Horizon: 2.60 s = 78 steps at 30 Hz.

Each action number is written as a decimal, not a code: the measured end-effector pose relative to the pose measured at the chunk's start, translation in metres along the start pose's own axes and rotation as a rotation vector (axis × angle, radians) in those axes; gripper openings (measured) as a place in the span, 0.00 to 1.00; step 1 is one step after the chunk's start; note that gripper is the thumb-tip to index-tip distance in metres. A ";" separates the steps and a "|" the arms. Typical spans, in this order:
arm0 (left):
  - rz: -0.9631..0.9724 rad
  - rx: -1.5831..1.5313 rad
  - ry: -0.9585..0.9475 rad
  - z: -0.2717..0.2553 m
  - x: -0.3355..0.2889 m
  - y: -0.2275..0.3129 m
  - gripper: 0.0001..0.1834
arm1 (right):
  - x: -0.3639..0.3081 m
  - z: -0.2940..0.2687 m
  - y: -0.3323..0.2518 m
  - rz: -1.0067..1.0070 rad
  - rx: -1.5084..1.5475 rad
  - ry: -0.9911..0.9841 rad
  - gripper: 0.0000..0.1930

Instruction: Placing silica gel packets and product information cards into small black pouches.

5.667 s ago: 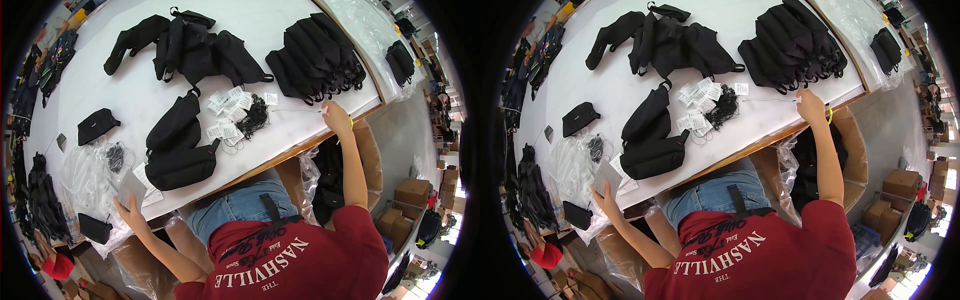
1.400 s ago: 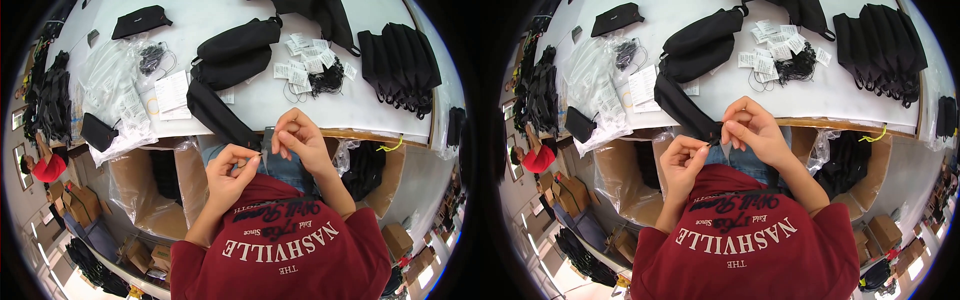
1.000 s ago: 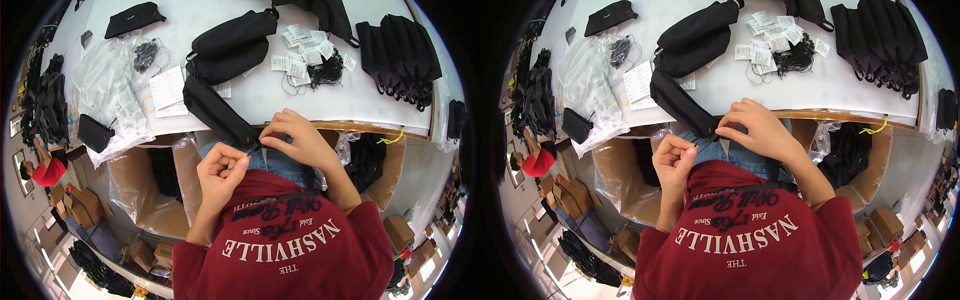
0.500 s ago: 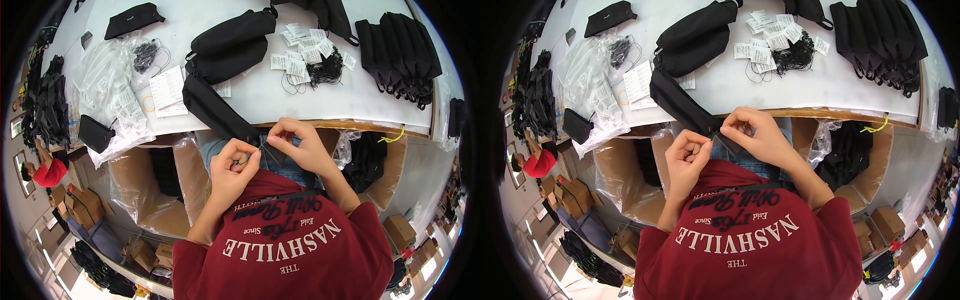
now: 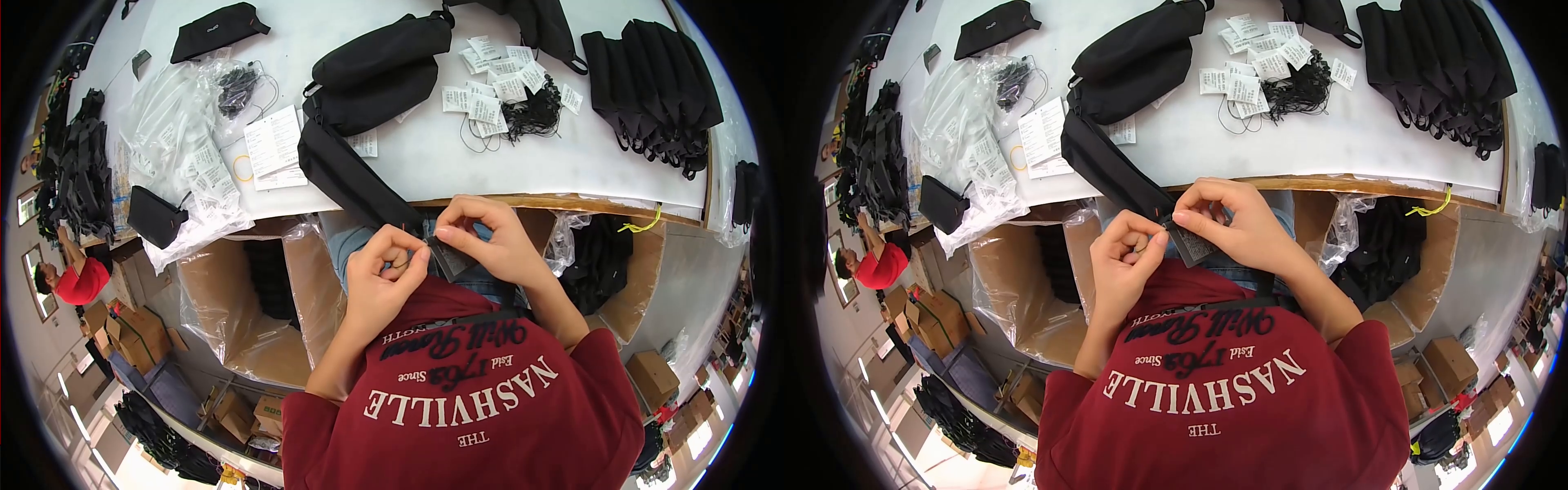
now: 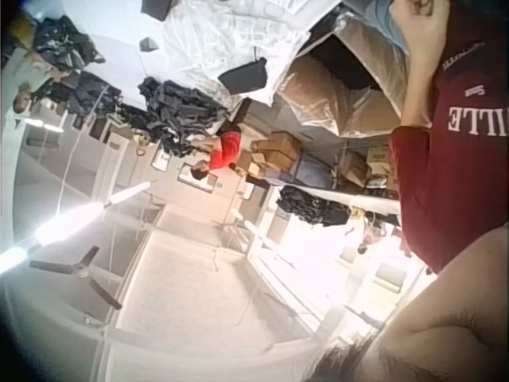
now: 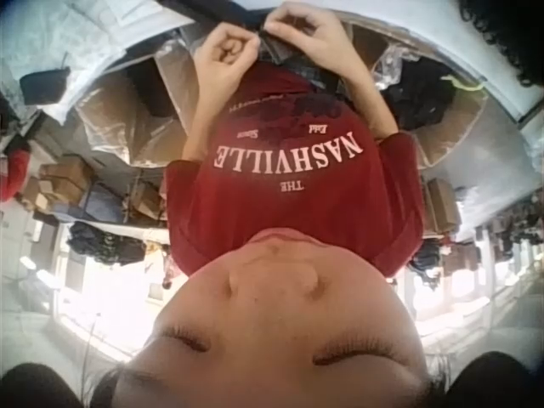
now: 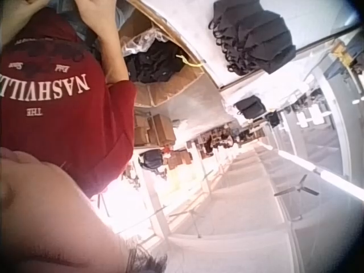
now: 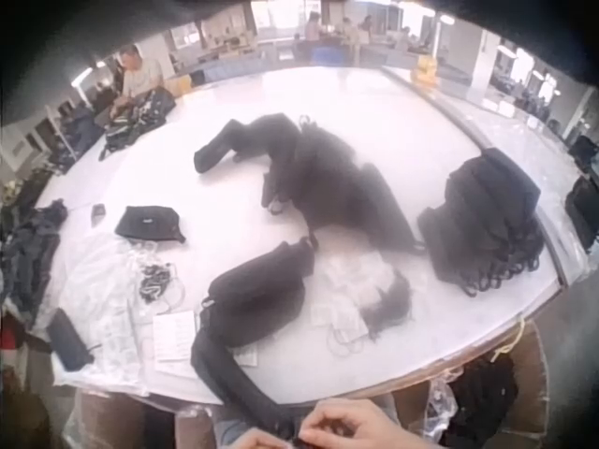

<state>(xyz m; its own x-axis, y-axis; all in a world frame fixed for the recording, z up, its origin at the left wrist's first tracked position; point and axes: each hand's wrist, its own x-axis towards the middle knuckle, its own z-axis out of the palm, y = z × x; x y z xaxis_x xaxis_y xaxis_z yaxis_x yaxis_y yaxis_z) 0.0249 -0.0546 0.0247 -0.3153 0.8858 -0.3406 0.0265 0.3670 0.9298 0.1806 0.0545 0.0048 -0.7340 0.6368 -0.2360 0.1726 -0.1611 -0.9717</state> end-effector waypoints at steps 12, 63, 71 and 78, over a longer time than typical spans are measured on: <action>0.017 0.033 -0.042 -0.001 -0.001 0.002 0.05 | -0.005 -0.002 -0.015 -0.036 -0.178 -0.038 0.06; 0.885 0.807 0.025 -0.035 0.041 -0.003 0.18 | 0.016 -0.002 -0.032 -0.273 -0.688 0.137 0.05; 0.920 0.870 -0.005 -0.033 0.044 -0.006 0.20 | 0.012 0.000 -0.030 -0.310 -0.665 0.164 0.05; 0.925 0.856 -0.027 -0.029 0.043 -0.006 0.20 | 0.012 0.002 -0.025 -0.292 -0.625 0.147 0.05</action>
<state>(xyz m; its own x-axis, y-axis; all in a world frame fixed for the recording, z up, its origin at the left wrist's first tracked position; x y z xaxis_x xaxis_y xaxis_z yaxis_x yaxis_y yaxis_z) -0.0166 -0.0268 0.0088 0.1688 0.9111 0.3761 0.8349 -0.3350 0.4368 0.1666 0.0648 0.0262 -0.7189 0.6906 0.0792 0.3596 0.4670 -0.8078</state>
